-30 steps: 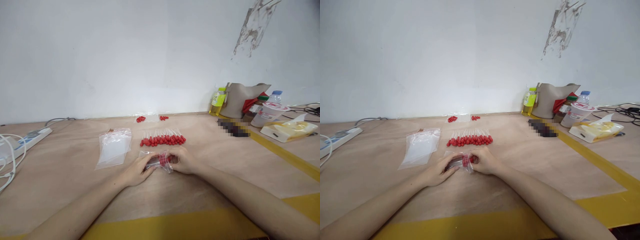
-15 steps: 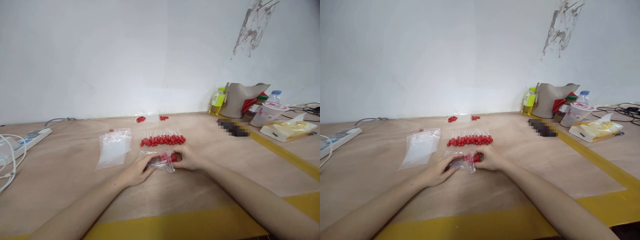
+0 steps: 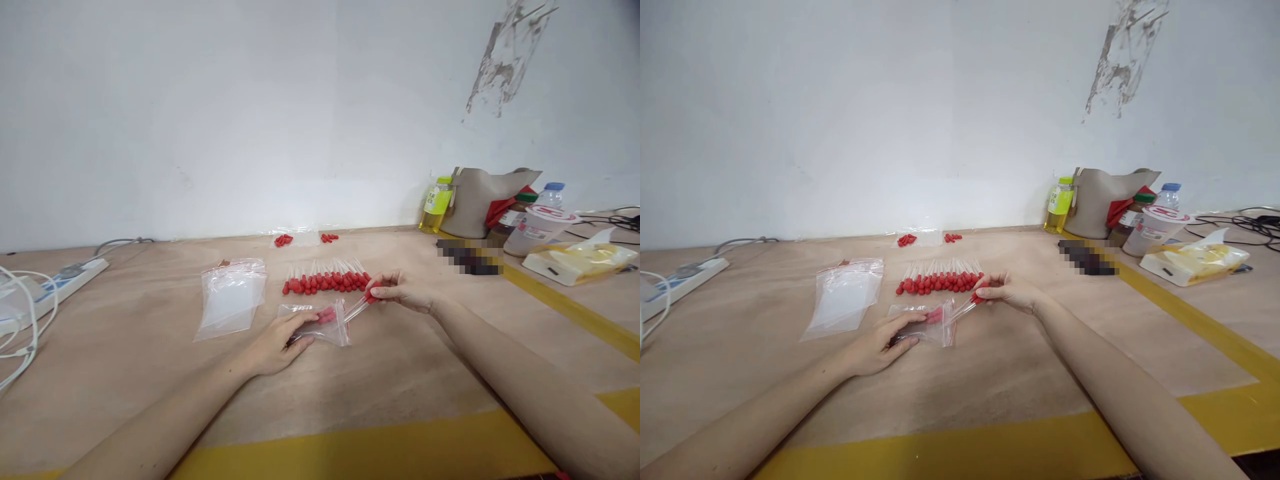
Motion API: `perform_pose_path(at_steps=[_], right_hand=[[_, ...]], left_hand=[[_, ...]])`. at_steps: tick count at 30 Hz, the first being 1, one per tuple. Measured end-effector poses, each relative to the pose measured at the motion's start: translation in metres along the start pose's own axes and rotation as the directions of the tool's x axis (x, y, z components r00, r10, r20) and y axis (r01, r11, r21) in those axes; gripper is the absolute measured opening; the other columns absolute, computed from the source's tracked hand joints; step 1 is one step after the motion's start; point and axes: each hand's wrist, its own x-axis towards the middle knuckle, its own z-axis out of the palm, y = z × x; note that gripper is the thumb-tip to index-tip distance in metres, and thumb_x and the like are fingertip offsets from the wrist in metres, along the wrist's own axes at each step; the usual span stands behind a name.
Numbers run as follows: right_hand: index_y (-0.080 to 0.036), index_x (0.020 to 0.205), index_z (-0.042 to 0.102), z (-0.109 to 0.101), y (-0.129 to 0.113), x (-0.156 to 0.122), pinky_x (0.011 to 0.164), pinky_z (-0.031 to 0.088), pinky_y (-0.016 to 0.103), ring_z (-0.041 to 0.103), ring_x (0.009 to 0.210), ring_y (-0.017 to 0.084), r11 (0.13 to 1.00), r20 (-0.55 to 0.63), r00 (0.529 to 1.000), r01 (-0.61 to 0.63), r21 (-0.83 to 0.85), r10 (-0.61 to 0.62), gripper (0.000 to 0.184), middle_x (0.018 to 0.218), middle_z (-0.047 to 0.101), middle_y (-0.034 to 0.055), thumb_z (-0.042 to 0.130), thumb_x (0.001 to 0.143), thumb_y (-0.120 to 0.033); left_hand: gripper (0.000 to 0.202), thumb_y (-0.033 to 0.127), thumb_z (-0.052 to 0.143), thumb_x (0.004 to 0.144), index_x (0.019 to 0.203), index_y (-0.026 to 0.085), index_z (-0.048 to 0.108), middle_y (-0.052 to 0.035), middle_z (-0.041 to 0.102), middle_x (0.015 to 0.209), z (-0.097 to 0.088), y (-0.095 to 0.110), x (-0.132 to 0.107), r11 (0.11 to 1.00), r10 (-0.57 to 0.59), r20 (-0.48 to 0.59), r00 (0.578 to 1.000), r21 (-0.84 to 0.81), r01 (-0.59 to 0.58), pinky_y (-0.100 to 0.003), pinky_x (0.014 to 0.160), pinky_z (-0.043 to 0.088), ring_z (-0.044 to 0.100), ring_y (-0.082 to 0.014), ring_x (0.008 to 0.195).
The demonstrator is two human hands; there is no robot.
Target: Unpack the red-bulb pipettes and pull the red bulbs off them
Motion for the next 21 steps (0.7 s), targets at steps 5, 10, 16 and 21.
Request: perform_pose_path(at_steps=[5,10,16,21], right_hand=[[-0.016,0.066,0.065,-0.025,-0.013,-0.001,0.063,0.048,0.017,0.061,0.067,0.008,0.984,-0.226,0.974,0.011,0.178,0.030,0.020,0.070,0.067,0.0007,0.077,0.052,-0.022],[-0.018,0.067,0.063,-0.011,-0.013,0.017,0.072,0.049,0.023,0.062,0.072,0.011,0.962,-0.450,0.872,0.259,0.085,-0.196,0.022,0.072,0.066,0.0000,0.077,0.052,-0.025],[-0.017,0.076,0.065,0.048,-0.005,0.062,0.068,0.051,0.029,0.060,0.073,0.015,0.724,-0.309,0.681,0.484,-0.491,-0.664,0.014,0.079,0.064,0.0046,0.068,0.064,-0.024],[-0.017,0.081,0.067,0.078,0.001,0.096,0.071,0.050,0.028,0.059,0.077,0.015,0.520,-0.116,0.632,0.503,-0.690,-0.766,0.013,0.086,0.061,0.0060,0.061,0.070,-0.015]], left_hand=[[0.046,0.038,0.048,0.084,0.126,0.024,0.039,-0.0063,0.044,0.131,-0.005,0.003,-0.001,1.000,0.014,0.056,0.998,0.007,-0.014,-0.038,0.099,0.035,0.042,-0.0214,0.119],[0.041,0.037,0.039,0.089,0.127,0.025,0.038,-0.0047,0.041,0.134,-0.007,0.005,-0.001,1.000,0.011,0.073,0.997,0.001,-0.012,-0.039,0.101,0.033,0.039,-0.0201,0.122],[0.040,0.038,0.037,0.089,0.127,0.026,0.039,-0.0039,0.042,0.134,-0.003,0.001,-0.003,1.000,-0.011,0.062,0.998,0.030,0.009,-0.039,0.102,0.032,0.038,-0.0199,0.122],[0.040,0.038,0.038,0.089,0.127,0.025,0.039,-0.0047,0.041,0.134,-0.004,0.003,-0.003,1.000,0.002,0.069,0.998,0.029,-0.004,-0.039,0.102,0.032,0.037,-0.0200,0.123]])
